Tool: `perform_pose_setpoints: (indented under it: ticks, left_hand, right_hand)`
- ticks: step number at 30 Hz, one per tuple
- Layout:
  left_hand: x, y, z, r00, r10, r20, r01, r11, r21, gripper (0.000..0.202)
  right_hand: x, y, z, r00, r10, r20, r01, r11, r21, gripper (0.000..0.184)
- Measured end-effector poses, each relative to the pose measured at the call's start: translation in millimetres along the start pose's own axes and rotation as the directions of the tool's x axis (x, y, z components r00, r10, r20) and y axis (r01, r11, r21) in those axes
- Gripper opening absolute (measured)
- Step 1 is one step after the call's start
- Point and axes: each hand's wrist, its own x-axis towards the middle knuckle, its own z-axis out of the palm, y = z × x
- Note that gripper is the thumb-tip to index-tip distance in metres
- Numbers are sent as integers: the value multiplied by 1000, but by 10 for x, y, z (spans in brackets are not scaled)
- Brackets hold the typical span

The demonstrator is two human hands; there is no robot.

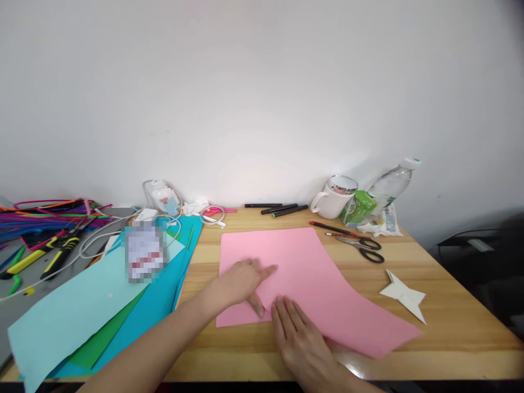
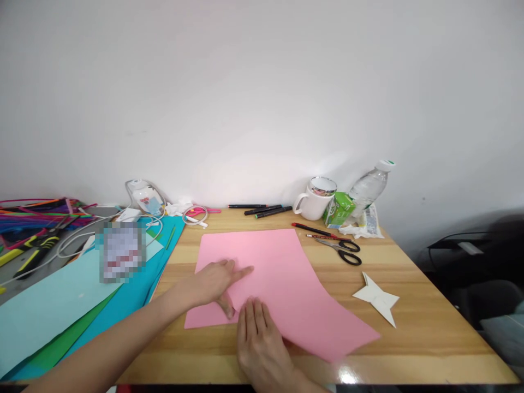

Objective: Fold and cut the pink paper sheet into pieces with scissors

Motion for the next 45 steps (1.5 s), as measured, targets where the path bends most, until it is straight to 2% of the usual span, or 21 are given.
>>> perform_pose_setpoints:
  ticks: [7,10,13,15,17,19,21,24,26,28,30,32,34,37,41,45]
  left_hand:
    - [-100,160,-155,996,-90,-16,91,992,88,89]
    - [-147,97,-173,991,-121,-50,126,986,110,83]
    - [-194,-69,-151,988,-137,-75,145,983,114,79]
    - [-222,-182,-138,986,-139,-89,148,983,111,75]
    - [-241,-262,-129,986,-133,-97,143,984,103,62]
    - [-247,-302,-119,987,-127,-100,136,986,96,49]
    - [-241,-315,-103,987,-125,-97,134,987,90,45]
    - [-225,-321,-84,988,-128,-88,135,988,75,50]
    - [-211,-328,-90,988,-134,-75,139,989,58,54]
    - [-188,-337,-116,988,-143,-53,145,989,39,56]
    - [-152,-349,-156,988,-152,-23,152,988,16,58]
    - [-104,-363,-195,987,-161,14,161,987,-9,62]
    - [-57,-380,-223,984,-168,53,170,985,-33,70]
    - [-8,-402,-240,979,-182,96,189,980,-66,80]
    - [8,-401,-251,973,-189,131,203,974,-103,84]
    - [-2,-384,-280,974,-173,144,194,971,-143,84]
  right_hand:
    - [47,111,20,999,-22,-39,22,1000,-10,38]
    - [105,194,121,997,-36,-75,36,999,0,37]
    - [227,263,245,995,-53,-80,57,997,58,36]
    - [337,278,307,1000,-29,7,27,983,180,36]
    - [451,269,327,991,-4,134,-37,953,301,37]
    - [555,256,301,974,27,224,-111,923,369,35]
    - [650,275,240,951,67,302,-196,885,422,29]
    - [800,427,150,882,91,463,-356,772,527,22]
    - [916,596,134,811,25,585,-459,647,609,26]
    - [1038,762,163,709,-110,696,-571,490,659,26]
    - [1151,875,221,594,-231,771,-685,357,635,22]
    - [1234,919,277,481,-312,819,-783,267,561,18]
    - [1268,918,308,397,-347,850,-852,206,482,15]
    - [1202,915,304,342,-343,875,-908,120,402,17]
    - [948,989,275,319,-316,894,-939,24,344,20]
    - [673,1089,267,302,-291,908,-952,-37,305,17]
